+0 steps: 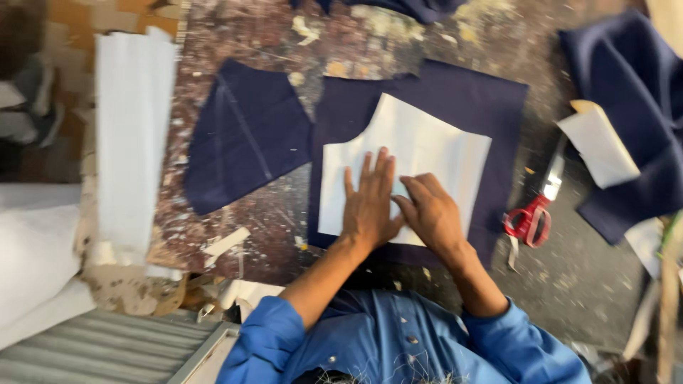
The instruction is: The person cuts a white paper pattern with scissors, then places the pattern on a dark blue fabric and traces its outline with chalk. The person then cuts the fabric along the traced lines using scissors.
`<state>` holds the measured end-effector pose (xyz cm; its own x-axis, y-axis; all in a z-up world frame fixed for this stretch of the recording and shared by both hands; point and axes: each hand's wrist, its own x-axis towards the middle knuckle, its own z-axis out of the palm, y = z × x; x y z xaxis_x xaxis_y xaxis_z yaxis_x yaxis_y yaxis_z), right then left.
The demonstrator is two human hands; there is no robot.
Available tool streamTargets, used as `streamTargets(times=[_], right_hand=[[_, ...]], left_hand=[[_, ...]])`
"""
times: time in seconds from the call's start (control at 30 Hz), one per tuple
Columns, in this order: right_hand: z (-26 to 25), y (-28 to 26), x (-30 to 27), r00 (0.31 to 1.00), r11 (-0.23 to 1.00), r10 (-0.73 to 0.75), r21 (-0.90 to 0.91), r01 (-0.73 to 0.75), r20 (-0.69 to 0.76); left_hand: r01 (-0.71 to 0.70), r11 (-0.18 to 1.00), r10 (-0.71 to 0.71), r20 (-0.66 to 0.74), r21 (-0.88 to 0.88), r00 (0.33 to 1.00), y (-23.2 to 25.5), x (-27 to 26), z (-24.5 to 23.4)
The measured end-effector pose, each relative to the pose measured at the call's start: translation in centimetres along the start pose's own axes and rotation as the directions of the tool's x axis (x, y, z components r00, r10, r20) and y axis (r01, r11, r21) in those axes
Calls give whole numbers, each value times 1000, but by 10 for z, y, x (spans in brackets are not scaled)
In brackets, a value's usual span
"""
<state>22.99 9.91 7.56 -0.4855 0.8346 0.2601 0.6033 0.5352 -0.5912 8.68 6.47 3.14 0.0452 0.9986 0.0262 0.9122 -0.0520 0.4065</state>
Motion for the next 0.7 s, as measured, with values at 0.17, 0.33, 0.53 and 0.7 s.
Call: streamTargets(times=[0.17,0.33,0.53,0.7], right_hand=[[7,2,4,978,986,169,-21,-168,119],[-8,7,16,892,903,427,-21,-429,150],[-13,-6,55,963,955,44,271,-119,266],[41,-30,68,803,951,-150,306,-42,577]], left_hand=[[4,998,-6,-33,-70,999,-4,-3,3],[-39,996,30,-103,-84,994,-7,-6,3],[-55,998,55,-64,5,996,-9,-11,2],[18,1000,-17,11,-24,1000,-11,-6,10]])
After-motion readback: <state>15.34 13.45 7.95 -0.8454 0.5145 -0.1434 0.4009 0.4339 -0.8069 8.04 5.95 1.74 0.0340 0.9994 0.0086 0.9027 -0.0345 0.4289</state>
